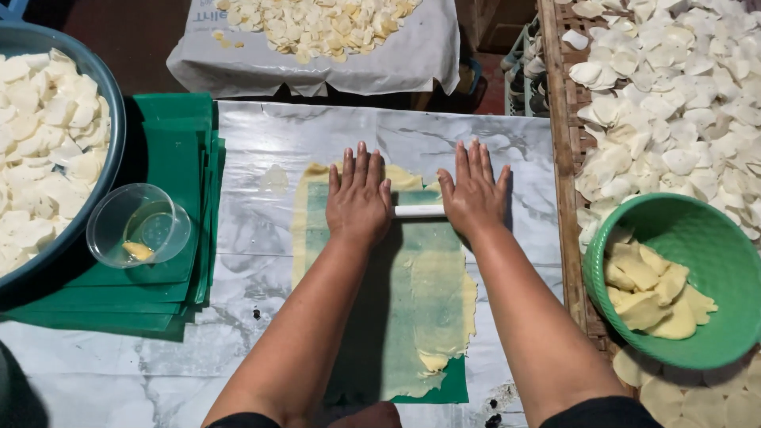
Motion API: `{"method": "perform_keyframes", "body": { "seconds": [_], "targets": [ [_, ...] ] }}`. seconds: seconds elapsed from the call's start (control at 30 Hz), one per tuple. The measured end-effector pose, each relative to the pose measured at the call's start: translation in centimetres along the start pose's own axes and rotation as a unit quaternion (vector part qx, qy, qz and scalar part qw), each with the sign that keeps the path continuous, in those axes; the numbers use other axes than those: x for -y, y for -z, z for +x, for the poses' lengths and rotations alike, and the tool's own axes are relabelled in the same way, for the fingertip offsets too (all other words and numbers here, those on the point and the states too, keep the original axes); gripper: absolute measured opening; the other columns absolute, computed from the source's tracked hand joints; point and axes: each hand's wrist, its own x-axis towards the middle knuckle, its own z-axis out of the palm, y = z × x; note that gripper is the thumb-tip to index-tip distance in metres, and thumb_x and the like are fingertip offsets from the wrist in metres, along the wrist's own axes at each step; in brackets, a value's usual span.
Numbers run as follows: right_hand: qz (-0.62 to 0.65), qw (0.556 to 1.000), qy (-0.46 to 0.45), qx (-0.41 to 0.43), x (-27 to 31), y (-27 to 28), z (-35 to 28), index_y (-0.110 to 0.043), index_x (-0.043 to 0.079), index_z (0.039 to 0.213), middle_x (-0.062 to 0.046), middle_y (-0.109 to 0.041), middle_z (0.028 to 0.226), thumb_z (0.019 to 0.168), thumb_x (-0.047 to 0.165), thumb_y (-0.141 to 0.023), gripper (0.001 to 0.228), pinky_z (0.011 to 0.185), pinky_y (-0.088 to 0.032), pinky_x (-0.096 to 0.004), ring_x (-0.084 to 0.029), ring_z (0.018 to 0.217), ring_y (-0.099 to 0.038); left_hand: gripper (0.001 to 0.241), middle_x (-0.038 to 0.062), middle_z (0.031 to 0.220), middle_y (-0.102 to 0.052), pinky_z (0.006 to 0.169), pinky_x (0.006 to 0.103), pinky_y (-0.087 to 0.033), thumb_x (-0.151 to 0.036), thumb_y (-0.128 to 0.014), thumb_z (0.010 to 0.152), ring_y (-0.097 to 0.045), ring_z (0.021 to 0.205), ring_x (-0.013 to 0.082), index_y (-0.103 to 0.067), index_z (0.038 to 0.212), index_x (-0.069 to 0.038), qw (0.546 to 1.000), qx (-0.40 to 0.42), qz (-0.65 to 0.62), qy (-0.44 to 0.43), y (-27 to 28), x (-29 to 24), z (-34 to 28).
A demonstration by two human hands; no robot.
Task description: Roll out a thin sheet of dough or paste using a small rolling pin on a flat surface.
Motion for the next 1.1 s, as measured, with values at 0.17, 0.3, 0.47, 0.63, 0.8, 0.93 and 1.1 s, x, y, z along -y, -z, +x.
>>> {"method": "perform_keyframes", "body": {
  "seconds": [0.17, 0.3, 0.47, 0.63, 0.8, 0.93, 1.1],
  "targets": [
    [0.005, 1.000, 0.013, 0.012, 0.2, 1.1, 0.6, -0.014, 0.018, 0.166, -0.012, -0.012, 0.173, 0.106, 0.065, -0.017, 0.076, 0.123, -0.005, -0.067, -0.026, 0.161, -0.004, 0.068, 0.010, 0.174, -0.002, 0.128, 0.0535, 0.003, -0.050, -0.014, 0.107, 0.000, 0.161, 0.0295, -0.013, 0.166, -0.016, 1.000, 0.012, -0.007, -0.002, 1.0, -0.3, 0.7],
    [-0.019, 1.000, -0.010, 0.015, -0.6, 0.1, -4.3, -0.017, 0.015, 0.165, -0.015, -0.014, 0.173, 0.105, 0.066, -0.022, 0.079, 0.122, -0.004, -0.068, -0.029, 0.160, -0.005, 0.065, 0.009, 0.174, -0.012, 0.128, 0.0514, -0.004, -0.052, -0.020, 0.108, -0.009, 0.160, 0.0286, -0.023, 0.164, -0.017, 0.999, -0.031, -0.008, -0.040, -0.3, -0.1, -3.0],
    [-0.027, 0.999, -0.016, 0.014, -0.2, -0.1, -9.2, -0.020, 0.014, 0.164, -0.018, -0.017, 0.171, 0.103, 0.064, -0.032, 0.080, 0.118, -0.006, -0.074, -0.034, 0.159, -0.008, 0.061, 0.007, 0.172, -0.017, 0.127, 0.0520, -0.008, -0.050, -0.023, 0.108, -0.013, 0.158, 0.0300, -0.028, 0.163, -0.021, 0.997, -0.055, -0.001, -0.056, -1.4, 0.0, -7.1],
    [-0.034, 0.999, -0.023, -0.019, -0.6, -1.1, -5.2, -0.024, 0.013, 0.164, -0.018, -0.019, 0.171, 0.104, 0.065, -0.029, 0.079, 0.116, -0.004, -0.077, -0.033, 0.160, -0.009, 0.060, 0.007, 0.173, -0.016, 0.127, 0.0535, -0.006, -0.048, -0.024, 0.109, -0.011, 0.159, 0.0305, -0.030, 0.162, -0.021, 0.998, -0.055, -0.004, -0.044, -0.5, -0.1, -3.9],
    [-0.027, 0.998, -0.058, 0.004, 0.0, -0.3, 1.3, -0.019, 0.017, 0.164, -0.013, -0.011, 0.173, 0.105, 0.069, -0.018, 0.079, 0.119, 0.001, -0.075, -0.028, 0.160, -0.004, 0.065, 0.010, 0.174, -0.004, 0.127, 0.0554, 0.008, -0.046, -0.018, 0.108, 0.003, 0.160, 0.0292, -0.018, 0.166, -0.016, 1.000, -0.007, -0.005, -0.006, 1.8, -0.5, 2.2],
    [-0.033, 0.998, -0.047, -0.021, 0.8, 0.7, 5.1, -0.020, 0.011, 0.164, -0.017, -0.014, 0.172, 0.107, 0.064, -0.021, 0.078, 0.119, 0.001, -0.076, -0.029, 0.161, -0.006, 0.067, 0.010, 0.174, -0.003, 0.128, 0.0556, 0.005, -0.047, -0.021, 0.108, 0.000, 0.161, 0.0294, -0.018, 0.166, -0.013, 1.000, -0.023, -0.014, 0.010, 1.3, 0.0, 7.1],
    [0.029, 0.964, 0.054, -0.257, -4.4, -3.8, 9.8, -0.050, 0.012, 0.149, -0.013, -0.045, 0.152, 0.108, 0.058, -0.053, 0.061, 0.107, -0.034, -0.063, -0.034, 0.140, -0.045, 0.069, 0.011, 0.174, 0.004, 0.128, 0.0572, 0.008, -0.050, -0.023, 0.110, 0.006, 0.161, 0.0294, -0.010, 0.167, -0.012, 0.999, -0.027, -0.017, 0.044, 0.7, 0.5, 9.9]
  ]
}}
